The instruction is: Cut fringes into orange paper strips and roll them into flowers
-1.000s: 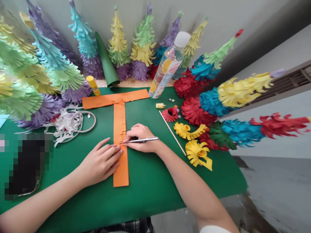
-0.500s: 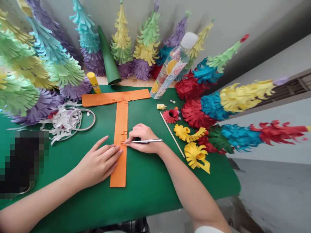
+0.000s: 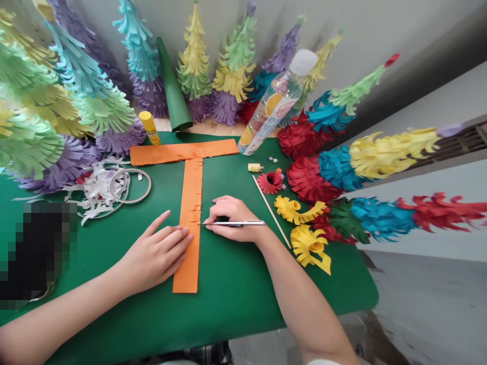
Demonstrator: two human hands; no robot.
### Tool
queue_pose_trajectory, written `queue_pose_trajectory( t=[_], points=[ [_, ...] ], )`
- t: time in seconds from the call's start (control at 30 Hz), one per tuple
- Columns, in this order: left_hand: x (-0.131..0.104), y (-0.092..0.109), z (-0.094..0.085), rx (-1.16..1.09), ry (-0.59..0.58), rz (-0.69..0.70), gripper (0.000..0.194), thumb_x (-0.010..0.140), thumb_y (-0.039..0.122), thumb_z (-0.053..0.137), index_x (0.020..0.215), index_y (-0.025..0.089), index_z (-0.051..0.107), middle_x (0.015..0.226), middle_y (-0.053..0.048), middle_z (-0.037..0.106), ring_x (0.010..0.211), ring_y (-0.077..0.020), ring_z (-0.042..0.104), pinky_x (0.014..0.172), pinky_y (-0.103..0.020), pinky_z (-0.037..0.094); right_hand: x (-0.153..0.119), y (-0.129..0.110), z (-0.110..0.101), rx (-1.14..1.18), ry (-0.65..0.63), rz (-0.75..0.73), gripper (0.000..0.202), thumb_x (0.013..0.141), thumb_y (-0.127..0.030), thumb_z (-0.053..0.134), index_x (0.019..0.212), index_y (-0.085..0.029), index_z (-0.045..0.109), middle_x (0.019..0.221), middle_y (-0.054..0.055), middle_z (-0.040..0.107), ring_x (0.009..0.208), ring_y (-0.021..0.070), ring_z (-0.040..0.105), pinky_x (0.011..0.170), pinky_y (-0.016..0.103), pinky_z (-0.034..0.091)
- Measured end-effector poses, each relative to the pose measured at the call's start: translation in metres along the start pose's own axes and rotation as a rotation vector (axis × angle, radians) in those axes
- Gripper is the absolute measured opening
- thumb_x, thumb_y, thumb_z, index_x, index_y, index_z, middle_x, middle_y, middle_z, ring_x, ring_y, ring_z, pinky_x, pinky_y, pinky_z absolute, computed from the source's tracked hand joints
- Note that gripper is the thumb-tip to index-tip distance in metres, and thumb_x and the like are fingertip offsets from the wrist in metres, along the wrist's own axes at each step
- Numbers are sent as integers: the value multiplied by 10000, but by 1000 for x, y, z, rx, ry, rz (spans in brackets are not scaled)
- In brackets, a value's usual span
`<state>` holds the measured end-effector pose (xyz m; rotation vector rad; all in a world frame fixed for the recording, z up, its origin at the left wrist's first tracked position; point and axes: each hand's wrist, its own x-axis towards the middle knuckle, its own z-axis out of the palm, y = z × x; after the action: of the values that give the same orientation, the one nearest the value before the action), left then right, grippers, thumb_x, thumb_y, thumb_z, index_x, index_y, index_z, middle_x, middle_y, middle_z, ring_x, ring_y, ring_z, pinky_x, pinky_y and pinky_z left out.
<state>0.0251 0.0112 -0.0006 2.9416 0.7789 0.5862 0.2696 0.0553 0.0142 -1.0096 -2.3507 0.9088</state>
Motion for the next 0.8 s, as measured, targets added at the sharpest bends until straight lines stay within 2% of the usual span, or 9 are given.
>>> queue_pose_trajectory(
  t=[0.2, 0.37, 0.63, 0.8],
  points=[
    [0, 0, 1, -19, 20, -9, 273, 895, 180, 481, 1104, 121, 645, 1002, -68, 681, 946, -190, 614, 1191, -530, 154, -2, 0, -4, 42, -7, 4, 117, 824, -199, 627, 707, -209, 622, 666, -10, 684, 643, 140, 639, 970, 428, 470],
    [-1, -1, 2, -39, 28, -4, 270, 877, 172, 509, 1105, 126, 645, 997, -74, 677, 945, -194, 618, 1180, -556, 172, -5, 0, -5, 75, 16, 27, 119, 812, -213, 639, 694, -212, 617, 656, -12, 676, 653, 143, 638, 979, 435, 481],
    [-3, -3, 2, -39, 10, 16, 282, 914, 197, 472, 1122, 113, 643, 1024, -85, 677, 968, -208, 597, 1169, -565, 191, -7, 5, 6, 180, 179, 76, 85, 771, -218, 700, 729, -209, 627, 705, -11, 710, 668, 146, 657, 966, 437, 499],
    [-1, -3, 1, -43, 22, 8, 271, 910, 192, 484, 1115, 118, 646, 1013, -83, 679, 968, -204, 599, 1165, -553, 215, -6, 5, 8, 157, 146, 122, 75, 767, -212, 706, 727, -209, 642, 714, -7, 717, 685, 154, 658, 982, 445, 480]
  ],
)
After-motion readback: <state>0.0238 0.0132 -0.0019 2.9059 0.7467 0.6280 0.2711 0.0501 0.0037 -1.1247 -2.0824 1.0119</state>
